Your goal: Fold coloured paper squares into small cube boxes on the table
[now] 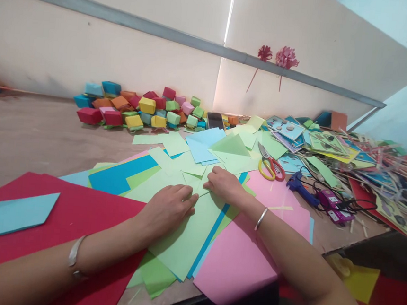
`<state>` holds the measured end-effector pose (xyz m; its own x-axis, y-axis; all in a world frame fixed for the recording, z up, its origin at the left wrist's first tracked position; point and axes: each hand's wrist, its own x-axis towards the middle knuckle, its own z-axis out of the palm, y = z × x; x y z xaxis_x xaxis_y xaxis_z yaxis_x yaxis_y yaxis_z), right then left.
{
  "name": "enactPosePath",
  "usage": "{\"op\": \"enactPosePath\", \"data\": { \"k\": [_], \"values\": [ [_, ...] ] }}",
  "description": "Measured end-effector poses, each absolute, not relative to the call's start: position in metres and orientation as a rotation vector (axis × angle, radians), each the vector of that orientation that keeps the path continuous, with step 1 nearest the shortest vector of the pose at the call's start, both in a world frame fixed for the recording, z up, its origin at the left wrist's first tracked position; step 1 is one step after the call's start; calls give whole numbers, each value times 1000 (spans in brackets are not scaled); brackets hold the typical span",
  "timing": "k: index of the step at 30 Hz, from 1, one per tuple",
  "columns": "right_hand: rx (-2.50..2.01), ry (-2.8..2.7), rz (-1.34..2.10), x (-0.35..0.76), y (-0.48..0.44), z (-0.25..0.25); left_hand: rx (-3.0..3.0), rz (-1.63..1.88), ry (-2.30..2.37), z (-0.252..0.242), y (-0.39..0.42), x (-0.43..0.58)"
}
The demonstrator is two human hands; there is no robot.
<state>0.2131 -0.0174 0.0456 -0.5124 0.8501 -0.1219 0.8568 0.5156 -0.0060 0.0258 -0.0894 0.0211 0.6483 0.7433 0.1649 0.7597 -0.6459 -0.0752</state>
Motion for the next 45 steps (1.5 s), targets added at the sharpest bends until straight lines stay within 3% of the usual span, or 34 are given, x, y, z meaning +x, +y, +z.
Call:
{"op": "enactPosePath", "data": {
  "k": [17, 29, 35, 45],
  "values": [
    [1652, 2669, -325, 219, -18, 51, -2800, -378, -1211, 18, -79, 19],
    [1661, 2569, -399, 241, -3, 61, -2736, -161, -1244, 27, -83, 33],
    [1657, 2562, -426, 241, -1, 59, -2820, -298, -1098, 21, -75, 18],
    [1663, 2624, -59, 253, -1, 65, -2682, -544, -1272, 20, -80, 22]
  ]
}}
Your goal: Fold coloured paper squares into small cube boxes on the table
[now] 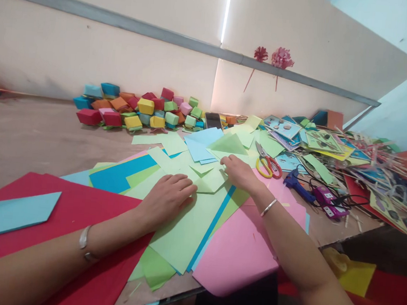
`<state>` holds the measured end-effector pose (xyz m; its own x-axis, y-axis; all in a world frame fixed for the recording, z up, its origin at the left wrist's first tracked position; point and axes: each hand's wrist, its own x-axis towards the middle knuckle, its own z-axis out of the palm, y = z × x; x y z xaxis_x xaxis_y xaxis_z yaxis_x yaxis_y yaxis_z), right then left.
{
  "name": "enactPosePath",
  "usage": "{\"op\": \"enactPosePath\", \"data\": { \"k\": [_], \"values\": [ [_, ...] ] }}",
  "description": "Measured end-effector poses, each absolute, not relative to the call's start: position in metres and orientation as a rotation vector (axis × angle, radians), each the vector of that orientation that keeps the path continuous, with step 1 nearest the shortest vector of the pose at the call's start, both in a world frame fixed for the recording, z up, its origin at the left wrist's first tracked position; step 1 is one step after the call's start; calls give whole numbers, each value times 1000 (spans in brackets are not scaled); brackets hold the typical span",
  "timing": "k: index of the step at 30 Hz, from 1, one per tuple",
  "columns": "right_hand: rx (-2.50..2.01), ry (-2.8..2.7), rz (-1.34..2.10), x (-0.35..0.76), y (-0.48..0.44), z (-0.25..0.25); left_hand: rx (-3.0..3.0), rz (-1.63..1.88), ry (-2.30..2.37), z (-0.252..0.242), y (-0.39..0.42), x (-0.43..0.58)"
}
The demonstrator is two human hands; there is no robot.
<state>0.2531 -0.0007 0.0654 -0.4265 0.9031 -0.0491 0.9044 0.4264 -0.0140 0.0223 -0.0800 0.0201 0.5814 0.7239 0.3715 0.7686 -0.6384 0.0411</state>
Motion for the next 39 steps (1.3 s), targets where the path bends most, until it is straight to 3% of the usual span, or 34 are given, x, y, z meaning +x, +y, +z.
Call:
{"op": "enactPosePath", "data": {
  "k": [13, 19, 31, 39],
  "values": [
    [1128, 3135, -93, 250, -2, 64, -2640, -540, -1423, 17, -75, 20],
    [920, 3097, -81, 246, -6, 71, -2706, -528, -1352, 11, -79, 23],
    [1111, 3221, -551, 250, 0, 61, -2825, -529, -1247, 15, -76, 20],
    [1465, 3328, -518, 239, 14, 21, -2785, -325, -1326, 21, -83, 26]
  ]
}}
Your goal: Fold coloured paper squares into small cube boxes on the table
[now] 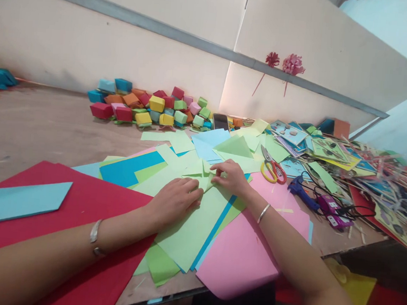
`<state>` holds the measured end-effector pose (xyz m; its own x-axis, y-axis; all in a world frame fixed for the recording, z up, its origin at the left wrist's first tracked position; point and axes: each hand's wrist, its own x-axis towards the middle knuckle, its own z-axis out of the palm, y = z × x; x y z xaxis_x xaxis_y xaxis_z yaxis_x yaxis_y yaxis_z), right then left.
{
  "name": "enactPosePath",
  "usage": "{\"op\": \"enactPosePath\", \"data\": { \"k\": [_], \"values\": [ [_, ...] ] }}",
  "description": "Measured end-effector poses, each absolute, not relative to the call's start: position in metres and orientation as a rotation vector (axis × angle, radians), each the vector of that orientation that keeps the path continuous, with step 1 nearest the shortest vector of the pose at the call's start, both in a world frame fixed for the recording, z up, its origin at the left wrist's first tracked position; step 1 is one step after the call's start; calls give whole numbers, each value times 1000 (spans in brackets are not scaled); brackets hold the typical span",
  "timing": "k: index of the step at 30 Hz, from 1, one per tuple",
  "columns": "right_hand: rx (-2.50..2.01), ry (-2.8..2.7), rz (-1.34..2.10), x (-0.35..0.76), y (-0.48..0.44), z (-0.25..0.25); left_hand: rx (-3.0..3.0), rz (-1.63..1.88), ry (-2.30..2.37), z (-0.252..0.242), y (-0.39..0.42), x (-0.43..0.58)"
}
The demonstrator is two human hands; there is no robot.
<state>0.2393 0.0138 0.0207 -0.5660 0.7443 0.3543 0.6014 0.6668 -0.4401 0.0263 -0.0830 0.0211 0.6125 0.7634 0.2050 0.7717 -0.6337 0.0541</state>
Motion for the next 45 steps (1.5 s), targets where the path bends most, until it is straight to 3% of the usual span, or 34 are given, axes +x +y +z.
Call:
{"op": "enactPosePath", "data": {
  "k": [15, 31, 45],
  "values": [
    [-995, -2392, 211, 231, 10, 13, -2816, -457, -1178, 16, -80, 26],
    [-941, -2386, 282, 231, 17, 5, -2891, -517, -1298, 16, -82, 28],
    [-1028, -2386, 269, 228, 12, 12, -2784, -377, -1328, 13, -77, 33]
  ]
}}
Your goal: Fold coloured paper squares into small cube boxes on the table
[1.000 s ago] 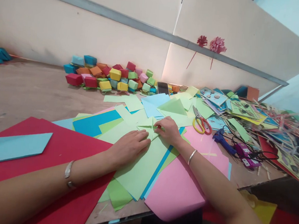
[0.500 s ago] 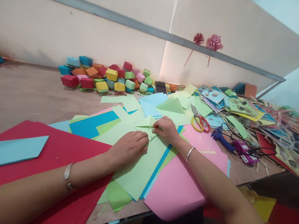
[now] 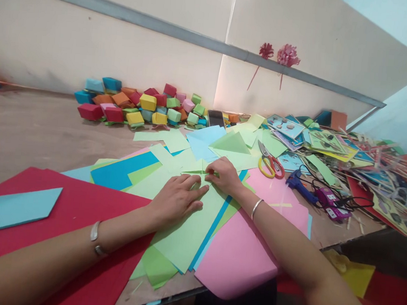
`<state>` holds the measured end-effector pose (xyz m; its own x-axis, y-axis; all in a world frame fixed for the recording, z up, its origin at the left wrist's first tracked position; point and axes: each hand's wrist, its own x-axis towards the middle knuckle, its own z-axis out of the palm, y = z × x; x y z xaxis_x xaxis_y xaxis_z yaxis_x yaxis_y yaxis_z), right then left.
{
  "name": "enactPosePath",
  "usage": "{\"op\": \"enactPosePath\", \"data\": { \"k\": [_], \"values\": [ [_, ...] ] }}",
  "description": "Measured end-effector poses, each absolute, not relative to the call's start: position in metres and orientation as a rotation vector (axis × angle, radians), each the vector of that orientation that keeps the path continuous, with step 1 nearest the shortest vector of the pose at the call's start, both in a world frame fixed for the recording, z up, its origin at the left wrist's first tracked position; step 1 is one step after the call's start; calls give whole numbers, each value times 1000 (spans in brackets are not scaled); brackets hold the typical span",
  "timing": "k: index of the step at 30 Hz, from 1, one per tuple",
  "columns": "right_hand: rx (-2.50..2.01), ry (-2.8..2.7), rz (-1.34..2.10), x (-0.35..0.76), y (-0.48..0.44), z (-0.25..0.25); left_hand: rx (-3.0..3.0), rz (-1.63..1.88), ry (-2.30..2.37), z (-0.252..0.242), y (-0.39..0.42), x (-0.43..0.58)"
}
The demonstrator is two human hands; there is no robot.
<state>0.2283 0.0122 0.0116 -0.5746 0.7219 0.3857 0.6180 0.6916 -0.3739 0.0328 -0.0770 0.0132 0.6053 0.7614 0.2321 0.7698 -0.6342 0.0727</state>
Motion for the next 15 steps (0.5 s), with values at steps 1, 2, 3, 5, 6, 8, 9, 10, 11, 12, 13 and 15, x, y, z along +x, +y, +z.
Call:
{"op": "enactPosePath", "data": {
  "k": [1, 2, 3, 5, 6, 8, 9, 10, 11, 12, 13, 15],
  "values": [
    [-1056, -2382, 249, 228, 11, 13, -2779, -398, -1317, 12, -77, 32],
    [-1091, -2376, 231, 228, 10, 15, -2780, -414, -1303, 10, -77, 31],
    [-1132, -2373, 222, 228, 10, 17, -2787, -424, -1288, 8, -76, 31],
    [-1208, -2380, 251, 229, 9, 21, -2800, -440, -1275, 6, -76, 29],
    [-1235, -2394, 289, 230, 9, 23, -2800, -446, -1278, 5, -75, 29],
    [-1279, -2422, 387, 233, 9, 27, -2791, -446, -1285, 5, -75, 29],
    [-1305, -2429, 431, 235, 10, 29, -2787, -435, -1283, 4, -74, 29],
    [-1344, -2427, 463, 238, 11, 31, -2783, -423, -1277, 4, -74, 28],
    [-1395, -2415, 485, 240, 12, 33, -2780, -413, -1270, 4, -74, 28],
    [-1453, -2396, 500, 243, 13, 35, -2777, -407, -1265, 4, -74, 28],
    [-1508, -2377, 511, 246, 14, 36, -2775, -404, -1262, 4, -73, 28],
    [-1595, -2337, 531, 249, 16, 38, -2773, -402, -1252, 3, -73, 27]
  ]
}}
